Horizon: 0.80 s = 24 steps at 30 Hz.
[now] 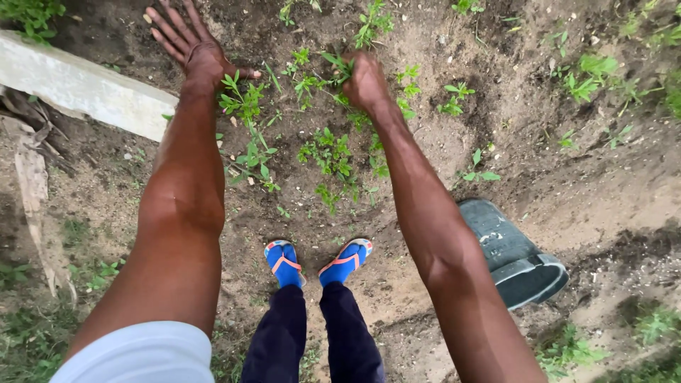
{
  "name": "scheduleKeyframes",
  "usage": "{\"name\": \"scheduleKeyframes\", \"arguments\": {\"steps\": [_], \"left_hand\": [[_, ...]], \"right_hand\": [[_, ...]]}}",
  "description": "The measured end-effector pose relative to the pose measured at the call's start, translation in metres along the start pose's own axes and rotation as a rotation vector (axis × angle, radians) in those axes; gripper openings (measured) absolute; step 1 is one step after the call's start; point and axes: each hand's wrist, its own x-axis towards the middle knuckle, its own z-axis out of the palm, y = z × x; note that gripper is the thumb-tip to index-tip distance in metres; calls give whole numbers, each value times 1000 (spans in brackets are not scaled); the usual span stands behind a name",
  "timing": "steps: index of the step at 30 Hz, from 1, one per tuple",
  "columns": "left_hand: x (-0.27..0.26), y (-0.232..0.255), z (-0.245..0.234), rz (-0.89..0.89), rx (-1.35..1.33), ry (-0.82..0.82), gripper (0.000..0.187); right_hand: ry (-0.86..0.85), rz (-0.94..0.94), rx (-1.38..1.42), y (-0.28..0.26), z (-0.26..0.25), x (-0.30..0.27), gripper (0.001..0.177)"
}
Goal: Weeding a patch of soil by hand and collecting the weeds in a bucket.
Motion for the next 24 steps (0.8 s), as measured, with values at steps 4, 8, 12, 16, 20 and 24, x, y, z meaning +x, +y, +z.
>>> {"name": "scheduleKeyframes", "arguments": {"steps": [4,8,12,16,20,24], "left_hand": [[3,0,-5,-15,-14,18,178],[7,0,-3,-42,-21,-10,181],[-7,2,-11,3,-72,12,182],[-1,2,-7,7,-65,29,181],[-10,7,-16,-6,-46,4,181],[-3,5,-10,-15,-42,1,182]], "right_hand": [[17,55,318,-41,-45,-28,37],[69,251,625,-7,-64,-41,36],[89,259,645,-7,-87,-45,37],[157,351,758,-34,-124,-45,38],[296,443,924,21,-127,-18,29],[348,462,850,51,-154,0,23]]}}
